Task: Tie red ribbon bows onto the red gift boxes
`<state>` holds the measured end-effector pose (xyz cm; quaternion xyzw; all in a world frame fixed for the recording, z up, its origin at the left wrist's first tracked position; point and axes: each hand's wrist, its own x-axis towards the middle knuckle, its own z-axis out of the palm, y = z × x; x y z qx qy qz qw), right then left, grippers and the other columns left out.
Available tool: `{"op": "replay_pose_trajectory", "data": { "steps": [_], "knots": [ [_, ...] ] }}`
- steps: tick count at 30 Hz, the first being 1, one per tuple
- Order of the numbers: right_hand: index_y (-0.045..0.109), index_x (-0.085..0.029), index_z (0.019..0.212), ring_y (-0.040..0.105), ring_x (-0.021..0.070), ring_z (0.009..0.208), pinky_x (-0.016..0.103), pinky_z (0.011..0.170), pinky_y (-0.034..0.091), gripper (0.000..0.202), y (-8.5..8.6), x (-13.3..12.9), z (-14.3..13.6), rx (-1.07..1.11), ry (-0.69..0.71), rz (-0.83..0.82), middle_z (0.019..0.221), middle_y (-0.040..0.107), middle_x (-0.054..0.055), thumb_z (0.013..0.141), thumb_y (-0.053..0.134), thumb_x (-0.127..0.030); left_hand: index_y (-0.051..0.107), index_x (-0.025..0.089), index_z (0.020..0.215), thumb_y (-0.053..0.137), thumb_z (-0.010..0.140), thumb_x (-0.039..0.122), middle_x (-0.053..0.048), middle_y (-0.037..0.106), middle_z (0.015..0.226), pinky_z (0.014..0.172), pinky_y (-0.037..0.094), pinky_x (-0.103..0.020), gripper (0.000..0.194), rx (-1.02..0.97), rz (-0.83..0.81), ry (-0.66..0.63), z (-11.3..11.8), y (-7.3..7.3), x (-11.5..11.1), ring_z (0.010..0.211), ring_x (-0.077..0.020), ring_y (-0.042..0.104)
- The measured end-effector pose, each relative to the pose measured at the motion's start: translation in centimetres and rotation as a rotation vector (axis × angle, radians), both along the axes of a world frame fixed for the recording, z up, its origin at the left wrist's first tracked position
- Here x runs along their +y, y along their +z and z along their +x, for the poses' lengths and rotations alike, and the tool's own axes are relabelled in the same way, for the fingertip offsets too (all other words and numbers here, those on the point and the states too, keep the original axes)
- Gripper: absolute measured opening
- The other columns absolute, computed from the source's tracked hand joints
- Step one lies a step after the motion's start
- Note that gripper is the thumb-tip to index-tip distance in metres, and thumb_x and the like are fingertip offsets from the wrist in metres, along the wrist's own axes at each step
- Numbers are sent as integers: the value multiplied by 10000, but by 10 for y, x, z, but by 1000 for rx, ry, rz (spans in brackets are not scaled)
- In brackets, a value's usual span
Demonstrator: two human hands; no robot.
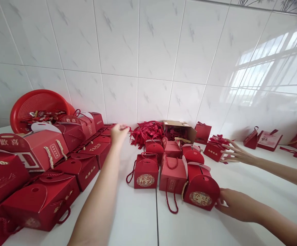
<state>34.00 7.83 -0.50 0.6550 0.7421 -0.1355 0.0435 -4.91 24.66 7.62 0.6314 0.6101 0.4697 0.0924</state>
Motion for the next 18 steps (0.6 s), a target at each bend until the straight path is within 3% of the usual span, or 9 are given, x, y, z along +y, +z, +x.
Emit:
{"op": "replay_pose_trajectory", "data": {
  "steps": [3,5,6,7,10,12,14,18],
  "knots": [
    [626,-170,674,618,245,676,356,616,462,239,25,-15,-12,-3,103,-255,730,665,83,774,488,-336,534,269,1074,529,805,347,-11,640,1029,841,474,-341,281,-26,140,-83,12,45,-59,946,-187,584],
    [635,-177,724,613,198,658,307,605,469,258,48,-30,-25,228,222,-470,706,660,50,811,477,-361,596,267,930,614,742,365,12,646,874,766,505,-340,212,2,196,-257,30,59,-106,813,-176,612],
    [642,-183,784,609,189,702,302,647,478,247,59,-39,-32,338,268,-440,750,662,44,816,497,-379,603,268,880,633,729,364,22,646,817,736,513,-330,182,26,189,-381,41,62,-128,779,-171,617],
    [638,-192,865,599,187,797,308,735,477,248,69,-48,-41,458,279,-293,856,660,45,825,503,-396,602,280,868,644,725,358,31,647,811,726,516,-312,168,38,170,-494,52,62,-149,783,-165,617],
    [517,-240,1173,509,194,1079,340,954,398,381,88,-70,-64,854,197,-45,1215,541,55,856,489,-450,581,287,847,633,742,317,34,636,794,681,509,-261,122,57,5,-790,87,54,-195,759,-140,607],
    [481,-255,1229,485,200,1123,347,969,385,431,89,-79,-76,1075,175,-31,1239,520,66,861,476,-480,554,260,854,573,787,287,34,588,715,585,474,-232,75,67,-168,-937,105,48,-211,663,-115,570],
    [542,-229,1163,518,203,1065,348,947,393,410,85,-82,-83,1206,187,-80,1127,583,78,858,477,-494,533,237,859,545,802,257,46,521,660,520,414,-206,62,96,-276,-1017,117,44,-217,596,-90,509],
    [643,-133,765,570,170,767,322,789,435,429,71,-76,-84,1250,163,-171,765,630,69,838,491,-527,520,231,854,565,774,238,67,441,626,487,338,-190,92,172,-332,-1013,127,40,-211,564,-73,427]
  ]
}}
